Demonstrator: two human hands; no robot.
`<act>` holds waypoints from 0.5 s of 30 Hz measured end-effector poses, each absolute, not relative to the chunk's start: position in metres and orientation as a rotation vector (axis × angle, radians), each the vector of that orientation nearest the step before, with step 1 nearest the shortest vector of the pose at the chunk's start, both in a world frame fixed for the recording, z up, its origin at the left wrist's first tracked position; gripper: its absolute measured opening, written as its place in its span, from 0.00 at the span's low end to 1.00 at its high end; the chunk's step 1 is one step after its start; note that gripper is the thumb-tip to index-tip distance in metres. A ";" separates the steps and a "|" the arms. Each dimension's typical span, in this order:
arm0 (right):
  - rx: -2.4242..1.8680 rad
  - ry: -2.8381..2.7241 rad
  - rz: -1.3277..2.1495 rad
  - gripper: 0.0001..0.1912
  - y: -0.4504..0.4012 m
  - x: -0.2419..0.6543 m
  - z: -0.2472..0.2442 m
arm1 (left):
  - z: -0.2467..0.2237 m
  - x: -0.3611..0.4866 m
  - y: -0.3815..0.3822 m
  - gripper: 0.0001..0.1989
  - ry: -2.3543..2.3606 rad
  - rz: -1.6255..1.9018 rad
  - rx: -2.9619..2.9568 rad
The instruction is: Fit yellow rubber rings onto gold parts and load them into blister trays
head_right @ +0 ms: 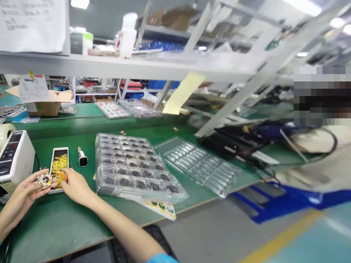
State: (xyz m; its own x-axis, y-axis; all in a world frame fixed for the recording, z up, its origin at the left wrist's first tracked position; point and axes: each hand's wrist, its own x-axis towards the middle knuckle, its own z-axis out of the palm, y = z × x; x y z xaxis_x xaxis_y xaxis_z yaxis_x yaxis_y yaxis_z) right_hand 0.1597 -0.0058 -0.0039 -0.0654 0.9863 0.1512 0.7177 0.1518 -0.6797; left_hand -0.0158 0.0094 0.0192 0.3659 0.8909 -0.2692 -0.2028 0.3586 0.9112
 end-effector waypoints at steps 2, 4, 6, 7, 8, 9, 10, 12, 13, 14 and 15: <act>-1.638 -1.864 0.527 0.20 -0.013 0.166 0.009 | 0.018 -0.017 0.009 0.33 0.908 0.837 0.893; -1.666 -1.873 0.434 0.16 -0.017 0.186 0.028 | 0.018 -0.018 0.008 0.33 0.909 0.853 0.877; -1.755 -1.869 0.291 0.13 -0.013 0.223 0.049 | 0.017 -0.018 0.008 0.33 0.911 0.862 0.860; -1.840 -1.869 0.198 0.13 -0.009 0.247 0.059 | 0.017 -0.017 0.007 0.33 0.914 0.855 0.847; -1.910 -1.864 0.136 0.13 -0.003 0.273 0.067 | 0.016 -0.016 0.007 0.33 0.918 0.839 0.829; -1.982 -1.869 0.088 0.13 0.003 0.300 0.072 | 0.016 -0.016 0.006 0.33 0.921 0.811 0.812; -2.061 -1.881 0.056 0.12 0.011 0.326 0.075 | 0.015 -0.015 0.005 0.33 0.921 0.780 0.800; -2.198 -1.938 0.057 0.08 0.028 0.372 0.075 | 0.013 -0.013 0.003 0.31 0.916 0.713 0.795; -2.245 -1.973 0.081 0.10 0.036 0.390 0.072 | 0.012 -0.013 0.002 0.30 0.911 0.684 0.800; -2.279 -2.003 0.113 0.12 0.043 0.405 0.068 | 0.011 -0.012 0.002 0.29 0.910 0.662 0.807; -2.296 -2.023 0.142 0.13 0.050 0.416 0.063 | 0.011 -0.012 0.002 0.28 0.911 0.650 0.814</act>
